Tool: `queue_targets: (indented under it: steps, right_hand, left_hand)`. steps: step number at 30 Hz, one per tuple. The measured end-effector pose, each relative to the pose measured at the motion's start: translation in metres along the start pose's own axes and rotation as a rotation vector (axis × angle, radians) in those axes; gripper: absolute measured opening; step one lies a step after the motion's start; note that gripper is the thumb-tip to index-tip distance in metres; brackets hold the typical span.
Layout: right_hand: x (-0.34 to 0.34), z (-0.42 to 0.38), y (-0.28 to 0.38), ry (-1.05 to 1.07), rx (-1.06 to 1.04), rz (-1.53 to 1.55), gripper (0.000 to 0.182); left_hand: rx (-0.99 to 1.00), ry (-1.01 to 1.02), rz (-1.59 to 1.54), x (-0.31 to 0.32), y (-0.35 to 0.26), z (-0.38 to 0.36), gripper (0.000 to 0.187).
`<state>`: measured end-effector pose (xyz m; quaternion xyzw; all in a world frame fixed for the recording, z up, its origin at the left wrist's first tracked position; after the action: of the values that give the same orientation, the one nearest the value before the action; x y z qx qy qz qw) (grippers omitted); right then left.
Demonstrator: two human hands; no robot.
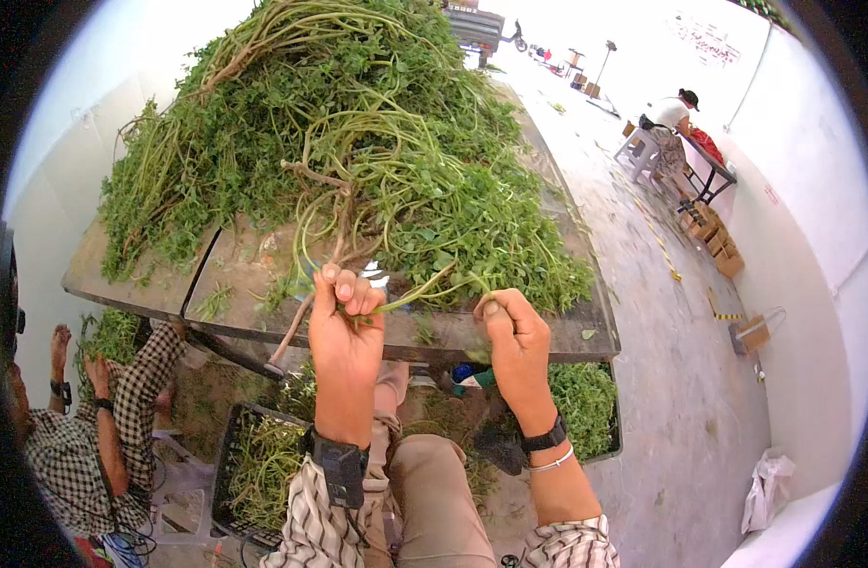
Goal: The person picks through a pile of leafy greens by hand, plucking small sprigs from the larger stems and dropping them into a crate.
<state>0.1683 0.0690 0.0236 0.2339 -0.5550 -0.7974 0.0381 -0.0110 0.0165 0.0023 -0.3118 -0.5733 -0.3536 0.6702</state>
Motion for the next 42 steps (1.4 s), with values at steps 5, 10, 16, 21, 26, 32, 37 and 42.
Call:
queue_targets:
  steps: [5,10,16,21,26,32,37,42]
  right_hand:
    - [0.013,-0.002,0.009,-0.108,-0.283,-0.232,0.022]
    - [0.029,0.008,0.004,-0.067,-0.406,-0.355,0.022]
    - [0.032,0.01,0.006,-0.033,-0.405,-0.381,0.019]
    - [0.04,0.008,0.01,-0.077,-0.448,-0.385,0.016]
    - [0.043,0.003,0.009,-0.054,-0.348,-0.347,0.016]
    - [0.028,0.018,0.003,-0.106,0.0,0.206,0.008]
    - [0.016,0.02,0.006,-0.088,0.094,0.624,0.01]
    - [0.023,0.02,-0.001,0.008,0.015,0.469,0.009]
  left_hand:
    - [0.006,0.048,0.002,0.001,0.003,-0.002,0.022]
    - [-0.022,0.07,-0.02,0.004,0.002,-0.001,0.023]
    - [-0.019,0.058,-0.012,0.004,0.002,-0.002,0.024]
    - [0.045,-0.009,0.153,0.016,0.016,-0.01,0.025]
    - [0.022,0.066,0.048,0.008,0.012,-0.008,0.026]
    - [0.015,0.05,0.008,0.011,0.007,-0.008,0.027]
    - [0.037,0.097,-0.103,0.014,-0.012,-0.003,0.024]
    - [0.004,0.138,-0.287,0.016,-0.024,-0.002,0.02]
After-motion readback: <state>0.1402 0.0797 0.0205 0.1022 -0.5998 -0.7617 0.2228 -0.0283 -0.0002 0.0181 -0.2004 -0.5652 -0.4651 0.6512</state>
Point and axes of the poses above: each hand's wrist, its own z-axis towards the middle knuckle, its own x-axis out of the palm, y = z × x, the point moved 2 cm from there along z, towards the middle knuckle, and after that the axes turned 2 degrees about y, right-handed, at the moved point
